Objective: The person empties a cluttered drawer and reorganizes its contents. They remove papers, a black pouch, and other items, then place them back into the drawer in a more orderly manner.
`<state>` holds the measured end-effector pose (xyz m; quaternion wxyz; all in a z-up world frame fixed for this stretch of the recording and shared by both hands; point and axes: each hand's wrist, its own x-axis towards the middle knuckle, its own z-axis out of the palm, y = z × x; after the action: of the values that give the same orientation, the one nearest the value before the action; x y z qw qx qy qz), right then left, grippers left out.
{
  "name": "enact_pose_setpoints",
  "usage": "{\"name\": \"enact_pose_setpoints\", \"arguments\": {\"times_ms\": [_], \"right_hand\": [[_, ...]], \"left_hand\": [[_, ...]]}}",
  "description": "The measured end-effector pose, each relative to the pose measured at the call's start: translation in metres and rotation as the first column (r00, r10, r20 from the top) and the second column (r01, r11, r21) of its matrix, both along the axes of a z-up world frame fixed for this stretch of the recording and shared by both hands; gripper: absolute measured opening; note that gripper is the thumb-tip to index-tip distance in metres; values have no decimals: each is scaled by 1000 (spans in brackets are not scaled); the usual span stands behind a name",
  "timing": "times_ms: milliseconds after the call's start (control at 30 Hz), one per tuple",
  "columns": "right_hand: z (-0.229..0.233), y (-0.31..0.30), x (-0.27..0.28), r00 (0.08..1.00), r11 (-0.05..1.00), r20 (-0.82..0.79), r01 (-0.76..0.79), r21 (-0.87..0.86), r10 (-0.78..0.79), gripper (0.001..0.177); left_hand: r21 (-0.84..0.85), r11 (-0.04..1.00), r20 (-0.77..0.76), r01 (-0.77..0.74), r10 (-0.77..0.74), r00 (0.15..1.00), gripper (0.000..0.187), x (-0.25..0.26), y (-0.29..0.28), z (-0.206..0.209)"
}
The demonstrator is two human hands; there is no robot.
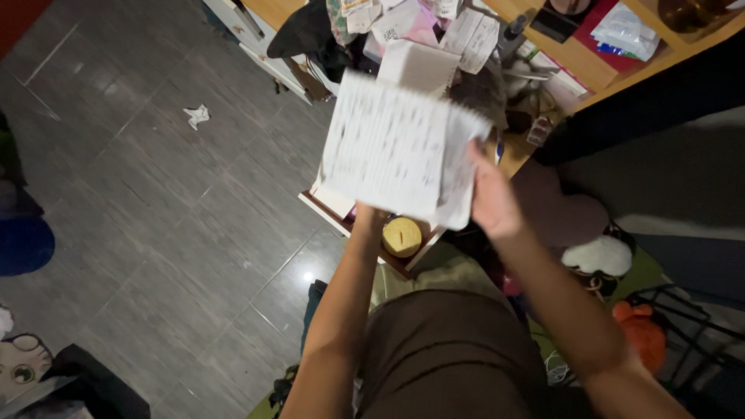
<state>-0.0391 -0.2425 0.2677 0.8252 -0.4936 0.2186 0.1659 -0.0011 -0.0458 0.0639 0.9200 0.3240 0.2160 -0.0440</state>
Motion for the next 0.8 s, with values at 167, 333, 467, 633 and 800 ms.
{"name": "enact_pose_setpoints", "arguments": {"times_ms": [167,333,467,633,800], "right_hand": [[-96,14,-35,991,956,-120,-23,293,61,47],[-171,24,-70,972,956,-232,52,288,17,36],[-209,21,-87,961,964,-201,-144,224,190,40],[-236,12,-95,934,952,-303,-98,290,188,43],[-264,-7,-74,914,965,-405,120,232,-16,46]], "left_hand": [[16,998,-61,62,-61,996,32,-31,22,-18],[79,988,-171,132,-117,978,26,-60,33,-63],[101,983,-216,156,-131,968,21,-70,41,-94],[136,973,-247,184,-147,958,16,-72,50,-116],[193,950,-318,245,-175,932,10,-70,45,-125]]}}
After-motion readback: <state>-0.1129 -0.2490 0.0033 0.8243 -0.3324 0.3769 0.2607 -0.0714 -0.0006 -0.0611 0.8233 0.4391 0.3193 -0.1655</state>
